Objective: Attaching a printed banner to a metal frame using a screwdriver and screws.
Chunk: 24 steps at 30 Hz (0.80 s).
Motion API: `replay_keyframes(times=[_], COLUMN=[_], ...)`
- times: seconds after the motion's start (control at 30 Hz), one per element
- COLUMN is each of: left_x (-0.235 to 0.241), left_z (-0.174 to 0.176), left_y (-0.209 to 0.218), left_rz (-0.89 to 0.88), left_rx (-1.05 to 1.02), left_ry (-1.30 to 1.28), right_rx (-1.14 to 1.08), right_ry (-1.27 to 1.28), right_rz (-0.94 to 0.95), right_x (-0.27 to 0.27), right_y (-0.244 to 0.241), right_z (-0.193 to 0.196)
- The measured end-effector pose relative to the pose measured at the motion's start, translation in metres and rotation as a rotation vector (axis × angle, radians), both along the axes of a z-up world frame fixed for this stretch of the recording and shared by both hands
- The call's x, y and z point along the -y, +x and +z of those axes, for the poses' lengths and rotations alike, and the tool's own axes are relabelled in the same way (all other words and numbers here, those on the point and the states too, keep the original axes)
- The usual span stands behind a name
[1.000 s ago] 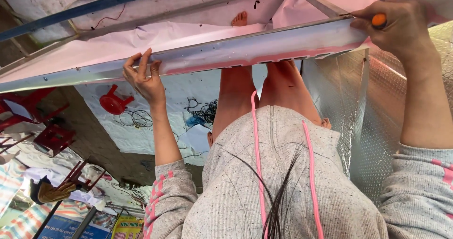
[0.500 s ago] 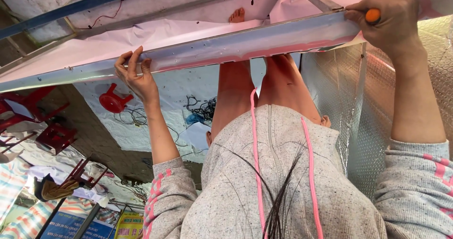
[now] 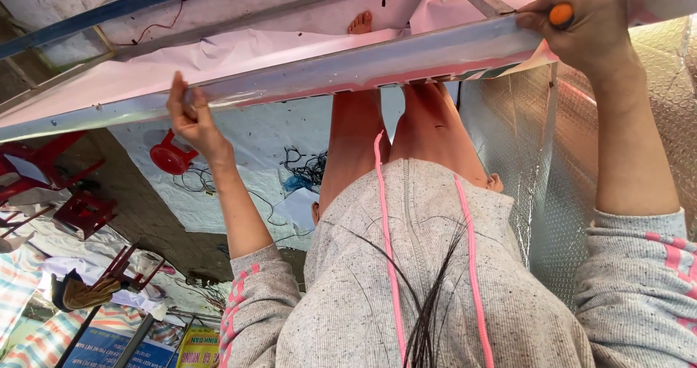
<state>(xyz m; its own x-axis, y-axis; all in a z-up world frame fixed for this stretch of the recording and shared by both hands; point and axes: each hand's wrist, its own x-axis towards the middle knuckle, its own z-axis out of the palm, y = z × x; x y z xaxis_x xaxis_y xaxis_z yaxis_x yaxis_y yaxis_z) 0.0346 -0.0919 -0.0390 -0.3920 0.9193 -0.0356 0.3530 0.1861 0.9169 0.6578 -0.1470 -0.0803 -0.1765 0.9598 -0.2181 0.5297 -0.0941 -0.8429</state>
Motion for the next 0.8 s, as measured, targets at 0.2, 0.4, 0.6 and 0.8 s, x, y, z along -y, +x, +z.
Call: replay_keyframes(times=[0.2, 0.4, 0.6, 0.8], left_x=[-0.010, -0.024, -0.006, 0.006], left_z=[0.046, 0.066, 0.027, 0.024], left_y=[0.048, 0.098, 0.106, 0.104], left_rz=[-0.027, 0.019, -0.436, -0.442], left_rx=[0.103, 0.741, -1.105, -1.065], left_ry=[0.099, -0.331, -0.081, -0.013], right_rx=[0.008, -0.095, -0.075, -0.096], right_ry=[-0.043, -0.188, -0.185, -0.153], right_rz=[0.006, -0.025, -0.005, 0.015], right_x=[-0.003, -0.004, -0.007, -0.011], right_y=[0.002, 0.008, 0.012, 0.012], right_z=[-0.002, -0.014, -0.010, -0.004])
